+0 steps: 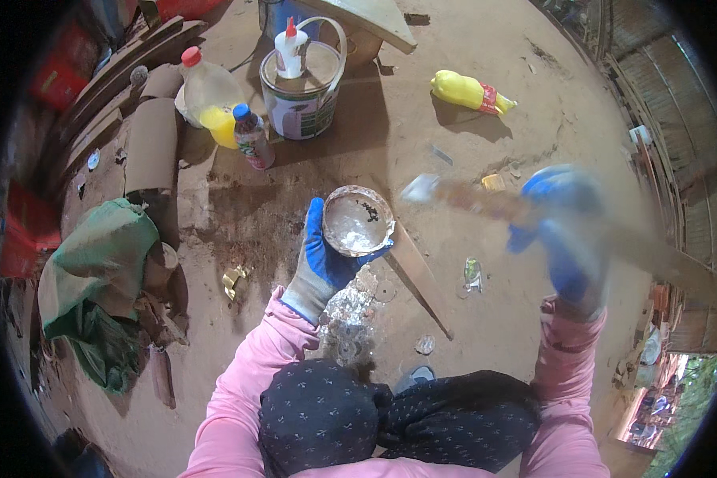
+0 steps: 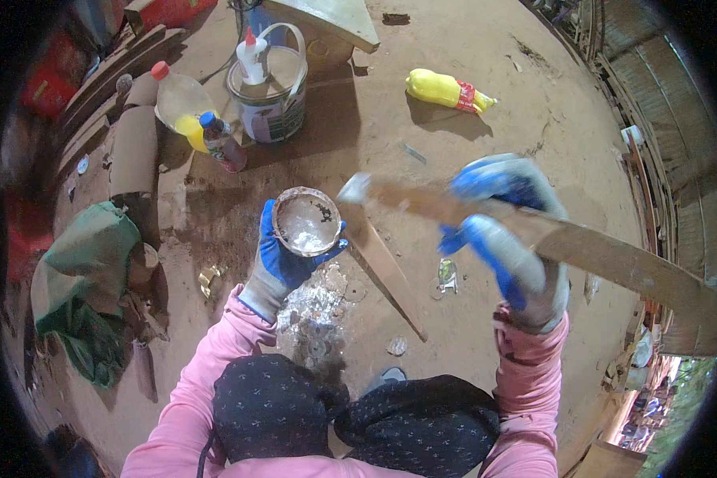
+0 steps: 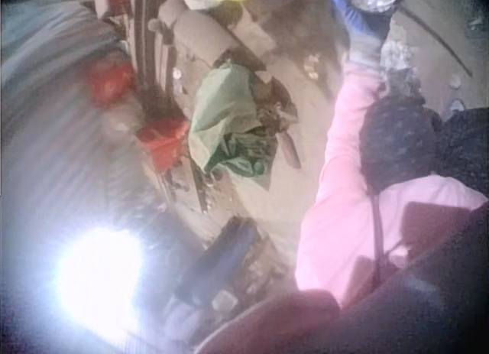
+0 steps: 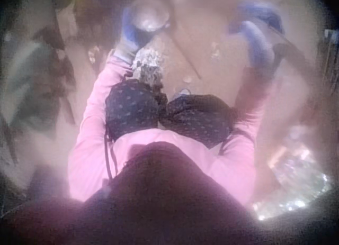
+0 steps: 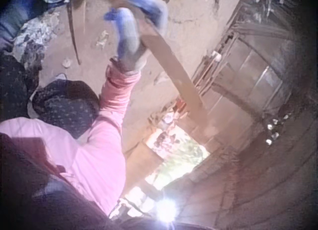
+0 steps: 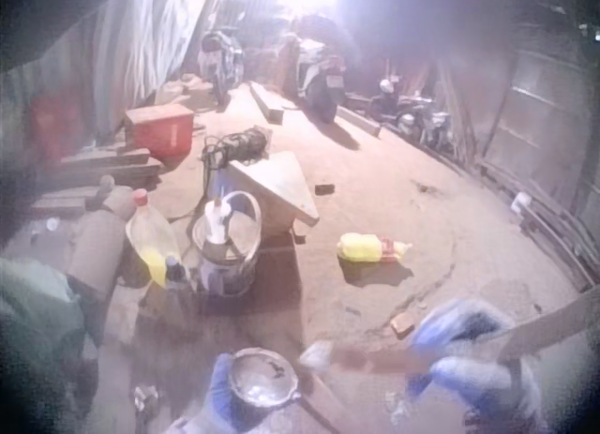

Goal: The person crouches on the floor and mixes a brown paste in a small container using a wooden stick. They add a dark liquid from a plastic bottle and a white powder from a bag, then continue stirring the mixture.

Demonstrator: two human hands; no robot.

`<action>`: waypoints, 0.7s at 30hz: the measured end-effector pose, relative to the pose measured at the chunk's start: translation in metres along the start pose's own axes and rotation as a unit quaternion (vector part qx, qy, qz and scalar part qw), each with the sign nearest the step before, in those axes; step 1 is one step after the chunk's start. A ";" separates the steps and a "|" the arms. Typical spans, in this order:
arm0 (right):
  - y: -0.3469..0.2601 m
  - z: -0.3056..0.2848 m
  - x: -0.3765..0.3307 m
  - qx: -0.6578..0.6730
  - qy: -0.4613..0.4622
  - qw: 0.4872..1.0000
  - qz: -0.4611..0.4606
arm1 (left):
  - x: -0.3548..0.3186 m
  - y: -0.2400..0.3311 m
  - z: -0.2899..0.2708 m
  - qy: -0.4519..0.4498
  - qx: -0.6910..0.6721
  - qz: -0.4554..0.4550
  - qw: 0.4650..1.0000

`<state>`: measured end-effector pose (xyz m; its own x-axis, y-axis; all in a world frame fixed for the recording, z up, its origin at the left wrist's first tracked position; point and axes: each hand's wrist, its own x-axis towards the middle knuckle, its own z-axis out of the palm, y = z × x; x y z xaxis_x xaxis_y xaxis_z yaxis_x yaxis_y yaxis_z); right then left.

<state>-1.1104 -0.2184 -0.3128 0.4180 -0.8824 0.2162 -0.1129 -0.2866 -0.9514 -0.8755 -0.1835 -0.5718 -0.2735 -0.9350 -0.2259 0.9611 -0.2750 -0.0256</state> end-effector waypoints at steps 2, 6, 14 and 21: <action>-0.001 0.022 -0.005 0.031 -0.055 0.996 0.058 | -0.001 -0.002 -0.004 0.013 -0.016 -0.017 1.000; 0.036 0.054 -0.002 -0.123 -0.119 0.985 -0.002 | 0.000 -0.006 -0.013 0.006 0.000 -0.023 1.000; 0.063 0.070 0.012 -0.188 -0.172 0.964 -0.075 | -0.006 -0.010 -0.017 -0.002 -0.013 -0.025 1.000; 0.068 0.072 0.014 -0.200 -0.194 0.959 -0.052 | -0.001 -0.012 -0.019 -0.002 -0.057 -0.040 0.998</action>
<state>-1.0468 -0.2236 -0.3902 0.7404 -0.6588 0.1333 -0.3573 -0.5538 -0.7521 -0.8859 -0.1749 -0.5897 -0.3492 -0.9120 -0.2153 0.9344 -0.3214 -0.1538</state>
